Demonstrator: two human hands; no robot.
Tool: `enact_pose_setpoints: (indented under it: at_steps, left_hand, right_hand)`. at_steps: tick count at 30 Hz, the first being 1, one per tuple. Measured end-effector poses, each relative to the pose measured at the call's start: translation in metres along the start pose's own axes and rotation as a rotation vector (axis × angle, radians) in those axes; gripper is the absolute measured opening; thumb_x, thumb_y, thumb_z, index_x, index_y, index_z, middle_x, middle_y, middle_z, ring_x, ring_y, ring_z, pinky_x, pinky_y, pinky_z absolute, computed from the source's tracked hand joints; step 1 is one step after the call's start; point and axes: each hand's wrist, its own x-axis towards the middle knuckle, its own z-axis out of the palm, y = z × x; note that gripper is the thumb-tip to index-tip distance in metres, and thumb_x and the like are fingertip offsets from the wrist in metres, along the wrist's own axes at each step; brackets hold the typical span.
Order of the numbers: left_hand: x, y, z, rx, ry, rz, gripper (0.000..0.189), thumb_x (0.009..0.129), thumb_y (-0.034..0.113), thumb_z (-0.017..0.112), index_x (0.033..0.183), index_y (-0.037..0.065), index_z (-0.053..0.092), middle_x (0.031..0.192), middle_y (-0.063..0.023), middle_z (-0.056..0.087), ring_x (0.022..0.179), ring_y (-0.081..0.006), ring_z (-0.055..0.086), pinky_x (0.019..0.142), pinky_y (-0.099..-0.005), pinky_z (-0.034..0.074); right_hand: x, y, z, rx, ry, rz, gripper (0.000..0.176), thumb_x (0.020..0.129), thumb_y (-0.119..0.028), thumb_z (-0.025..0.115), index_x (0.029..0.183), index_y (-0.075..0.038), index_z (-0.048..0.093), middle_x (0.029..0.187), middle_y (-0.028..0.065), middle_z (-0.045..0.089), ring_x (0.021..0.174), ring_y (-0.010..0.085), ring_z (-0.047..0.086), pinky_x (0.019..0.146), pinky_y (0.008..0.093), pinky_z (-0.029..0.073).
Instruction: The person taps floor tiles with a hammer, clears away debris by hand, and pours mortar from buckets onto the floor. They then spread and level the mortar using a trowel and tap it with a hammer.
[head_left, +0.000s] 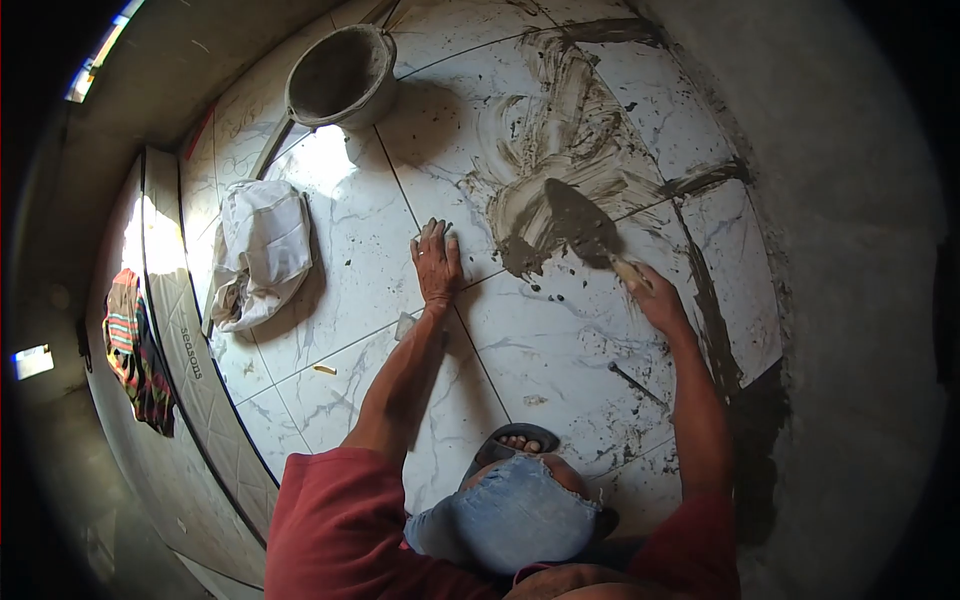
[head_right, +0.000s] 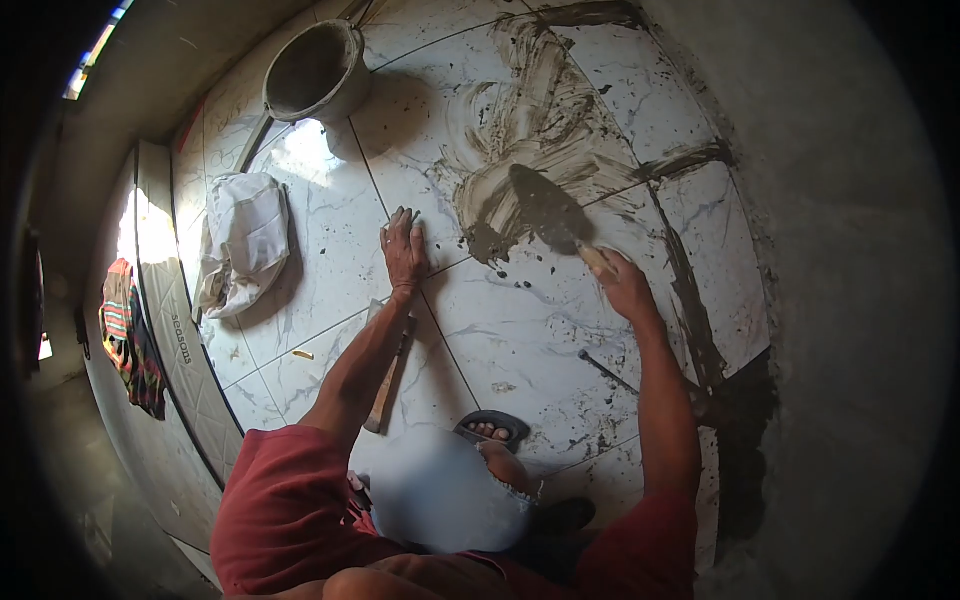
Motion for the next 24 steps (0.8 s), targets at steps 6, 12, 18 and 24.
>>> enact_pose_setpoints:
  at_steps: [6,12,18,24]
  left_hand:
    - [-0.002,0.002,-0.001,-0.029,-0.082,0.103,0.049,0.094,0.039,0.033,0.13,0.006,0.041,0.135,-0.0141,0.04,0.128,-0.0277,0.033,0.108,-0.0453,0.015]
    - [0.001,0.003,0.003,-0.033,-0.152,0.231,0.052,0.094,0.037,0.033,0.134,0.004,0.035,0.138,-0.0149,0.037,0.13,-0.0284,0.031,0.109,-0.0419,0.016]
    - [-0.016,0.02,0.023,-0.097,-0.315,0.238,0.052,0.095,0.035,0.031,0.134,0.001,0.033,0.138,-0.0179,0.035,0.131,-0.0304,0.028,0.109,-0.0438,0.013]
    - [-0.033,0.076,0.05,-0.299,-0.296,0.167,0.05,0.095,0.031,0.031,0.131,-0.003,0.035,0.133,-0.0233,0.039,0.127,-0.0362,0.032,0.108,-0.0442,0.017]
  right_hand:
    - [-0.117,0.028,0.051,0.337,0.039,0.35,0.049,0.086,-0.018,0.051,0.128,-0.004,0.032,0.09,0.0191,0.057,0.068,0.0231,0.061,0.041,0.0327,0.051]
    - [-0.132,-0.042,0.124,0.547,-0.011,0.359,0.041,0.086,-0.016,0.05,0.118,-0.001,0.028,0.084,0.0279,0.056,0.061,0.0356,0.061,0.052,0.0441,0.048]
    - [-0.102,-0.07,0.177,0.345,0.203,0.052,0.034,0.085,-0.014,0.05,0.106,0.001,0.029,0.083,0.0329,0.054,0.073,0.0489,0.055,0.063,0.0525,0.043]
    - [-0.093,-0.09,0.171,0.307,0.154,0.053,0.035,0.085,-0.015,0.05,0.106,0.002,0.028,0.091,0.0339,0.054,0.081,0.0506,0.054,0.069,0.053,0.043]
